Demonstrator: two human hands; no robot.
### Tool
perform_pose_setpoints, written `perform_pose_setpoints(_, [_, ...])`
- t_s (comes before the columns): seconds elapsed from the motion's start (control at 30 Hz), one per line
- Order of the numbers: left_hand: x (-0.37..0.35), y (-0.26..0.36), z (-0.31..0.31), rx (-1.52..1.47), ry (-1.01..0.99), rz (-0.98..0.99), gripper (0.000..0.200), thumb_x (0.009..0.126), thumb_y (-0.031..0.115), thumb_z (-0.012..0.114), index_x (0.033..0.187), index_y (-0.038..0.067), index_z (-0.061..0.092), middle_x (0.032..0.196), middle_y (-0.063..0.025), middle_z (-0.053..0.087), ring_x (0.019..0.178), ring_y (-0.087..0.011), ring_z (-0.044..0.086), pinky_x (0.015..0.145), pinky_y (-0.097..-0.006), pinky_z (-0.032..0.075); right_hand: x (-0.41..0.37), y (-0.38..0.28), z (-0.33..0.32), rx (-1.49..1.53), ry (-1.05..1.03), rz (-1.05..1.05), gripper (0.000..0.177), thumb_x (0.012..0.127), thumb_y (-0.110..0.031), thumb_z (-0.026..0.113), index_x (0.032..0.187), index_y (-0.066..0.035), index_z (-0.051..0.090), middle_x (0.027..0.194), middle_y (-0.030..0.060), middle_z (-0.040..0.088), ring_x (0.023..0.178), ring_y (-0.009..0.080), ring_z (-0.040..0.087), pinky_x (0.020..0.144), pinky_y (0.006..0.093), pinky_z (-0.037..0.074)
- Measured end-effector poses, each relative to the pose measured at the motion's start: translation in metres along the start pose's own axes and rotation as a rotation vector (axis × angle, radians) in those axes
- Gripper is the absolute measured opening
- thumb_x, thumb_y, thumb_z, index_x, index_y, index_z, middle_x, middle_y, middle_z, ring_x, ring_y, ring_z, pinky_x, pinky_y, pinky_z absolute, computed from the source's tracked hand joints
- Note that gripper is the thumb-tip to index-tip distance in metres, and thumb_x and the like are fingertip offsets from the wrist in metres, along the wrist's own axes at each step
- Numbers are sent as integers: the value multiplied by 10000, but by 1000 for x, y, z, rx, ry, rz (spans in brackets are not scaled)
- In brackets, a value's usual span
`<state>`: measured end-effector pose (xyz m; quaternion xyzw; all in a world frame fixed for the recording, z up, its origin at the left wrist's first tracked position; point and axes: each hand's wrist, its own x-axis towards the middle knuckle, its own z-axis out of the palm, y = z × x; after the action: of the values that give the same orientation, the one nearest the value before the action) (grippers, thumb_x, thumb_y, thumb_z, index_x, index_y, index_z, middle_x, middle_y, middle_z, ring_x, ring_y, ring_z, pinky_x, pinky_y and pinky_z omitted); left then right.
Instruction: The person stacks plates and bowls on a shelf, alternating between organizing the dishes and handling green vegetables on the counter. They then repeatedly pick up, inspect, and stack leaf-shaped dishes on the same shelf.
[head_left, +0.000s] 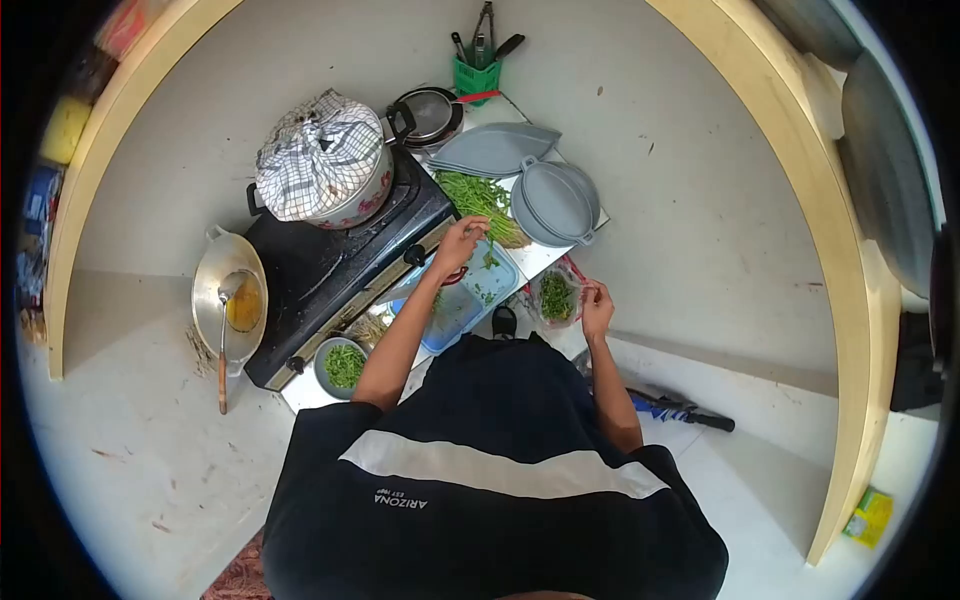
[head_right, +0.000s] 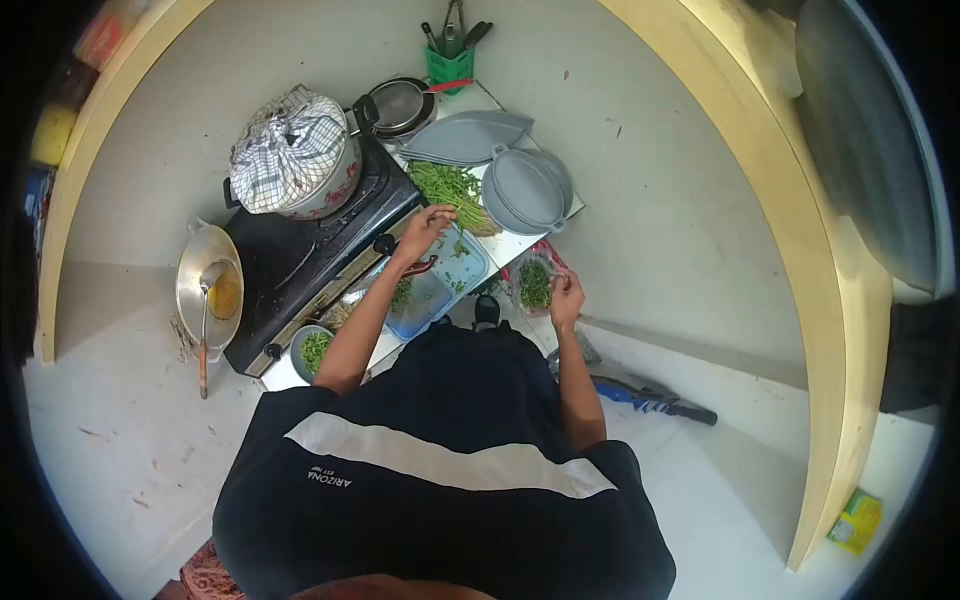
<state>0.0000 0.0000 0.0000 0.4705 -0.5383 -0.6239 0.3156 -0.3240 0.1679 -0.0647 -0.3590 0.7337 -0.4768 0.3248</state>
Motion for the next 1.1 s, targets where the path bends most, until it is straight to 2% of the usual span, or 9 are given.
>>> perform_pose_setpoints(0.1, [-1, 3, -14, 14, -30, -18, 303, 1028, 155, 527, 1314, 66, 580, 1176, -69, 681, 989, -159, 662, 806, -317, 525, -17, 10, 18, 78, 10, -34, 214, 1022, -151, 533, 1135, -16, 655, 910, 76, 706, 771, 125, 640, 697, 277, 529])
perform_pose_setpoints(0.17, [3, 1, -20, 42, -58, -11, 304, 1030, 172, 529, 1307, 61, 586, 1159, -73, 689, 984, -167, 665, 799, -321, 528, -29, 3, 22, 37, -87, 52, 221, 1025, -151, 524, 1127, -3, 652, 907, 76, 705, 770, 124, 643, 691, 270, 524])
perform_pose_setpoints(0.57, [51, -17, -37, 58, -213, -57, 330, 1025, 216, 540, 1300, 40, 593, 1117, -99, 688, 957, -179, 673, 776, -321, 535, -73, 9, 55, 31, -132, 274, 255, 1032, -213, 524, 1145, -25, 654, 969, 68, 717, 840, 147, 674, 753, 282, 519])
perform_pose_setpoints(0.83, [127, -21, -19, 72, -257, 2, 360, 1003, 155, 566, 1316, -20, 537, 1090, -120, 668, 861, -153, 649, 732, -296, 534, -33, 10, 46, 26, -125, 299, 301, 1026, -267, 548, 1150, -9, 641, 979, 88, 719, 839, 167, 684, 749, 293, 530])
perform_pose_setpoints(0.87, [137, -19, -16, 15, -235, 2, 376, 996, 147, 573, 1329, -22, 522, 1093, -129, 670, 868, -159, 655, 739, -299, 539, -23, 11, 44, 187, -144, 315, 310, 1037, -265, 525, 1184, -9, 618, 1028, 93, 702, 862, 173, 677, 772, 306, 537])
perform_pose_setpoints(0.97, [170, -15, -9, -45, -226, -12, 494, 977, 155, 612, 1402, -27, 436, 1173, -164, 650, 909, -186, 664, 761, -315, 556, 14, -9, 39, 224, -79, 306, 318, 1039, -283, 529, 1231, -43, 609, 1090, 75, 679, 962, 178, 653, 830, 325, 542])
perform_pose_setpoints(1.0, [177, -8, -5, -92, -199, -76, 540, 971, 170, 629, 1425, -23, 406, 1212, -173, 631, 927, -197, 662, 766, -327, 561, 26, -21, 38, 238, -65, 352, 366, 1034, -260, 524, 1321, -32, 538, 1200, 98, 637, 1041, 205, 633, 864, 335, 531])
perform_pose_setpoints(1.03, [187, -7, -1, -141, -169, -141, 588, 965, 185, 645, 1448, -18, 377, 1251, -182, 611, 945, -207, 659, 771, -339, 566, 37, -32, 40, 238, -63, 346, 366, 1034, -260, 524, 1321, -32, 538, 1200, 98, 637, 1041, 205, 633, 864, 335, 531])
perform_pose_setpoints(1.1, [205, -10, 8, -103, -164, -185, 647, 961, 219, 660, 1478, 0, 340, 1322, -196, 572, 976, -237, 655, 779, -363, 572, 55, -53, 46, 300, 90, 327, 453, 1026, -245, 524, 1409, -18, 437, 1311, 125, 566, 1120, 237, 602, 890, 351, 522])
